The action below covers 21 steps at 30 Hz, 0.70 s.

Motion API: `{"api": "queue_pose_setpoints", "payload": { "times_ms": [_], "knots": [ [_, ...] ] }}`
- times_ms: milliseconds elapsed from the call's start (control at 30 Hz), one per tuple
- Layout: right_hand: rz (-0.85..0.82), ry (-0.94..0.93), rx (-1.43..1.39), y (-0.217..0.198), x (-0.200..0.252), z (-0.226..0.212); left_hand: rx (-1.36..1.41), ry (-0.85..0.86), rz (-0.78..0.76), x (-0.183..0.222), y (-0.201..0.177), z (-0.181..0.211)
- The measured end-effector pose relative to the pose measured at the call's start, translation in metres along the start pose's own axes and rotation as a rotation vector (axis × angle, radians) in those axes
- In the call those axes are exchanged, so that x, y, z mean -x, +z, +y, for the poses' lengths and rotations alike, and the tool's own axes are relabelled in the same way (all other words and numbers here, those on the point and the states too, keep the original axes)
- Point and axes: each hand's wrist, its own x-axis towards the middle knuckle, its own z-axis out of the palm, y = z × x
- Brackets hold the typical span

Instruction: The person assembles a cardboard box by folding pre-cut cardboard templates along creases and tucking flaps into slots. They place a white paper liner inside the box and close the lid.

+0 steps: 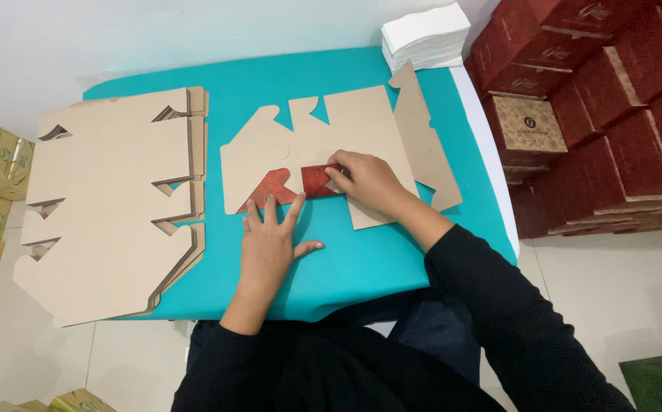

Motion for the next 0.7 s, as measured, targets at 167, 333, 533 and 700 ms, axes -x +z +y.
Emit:
{"api": "queue_pose_setpoints", "payload": {
  "times_ms": [167, 333, 533, 700],
  "knots": [
    [-0.001, 0.064, -0.083, 0.005, -0.01, 0.001, -0.046, 0.015, -0.026, -0.004, 0.001, 0.001],
    [0.059, 0.063, 0.004, 0.011, -0.01, -0.001, -0.06, -0.019, -0.049, -0.008, 0.013, 0.006],
    [0.175, -0.108, 0.29, 0.018, 0.007, -0.005, -0.016, -0.063, -0.057, -0.008, 0.011, 0.009],
    [0.275, -0.497, 0.448, 0.03, 0.028, -0.02, -0.026, -0.074, -0.153, -0.01, 0.012, 0.009]
  ]
}}
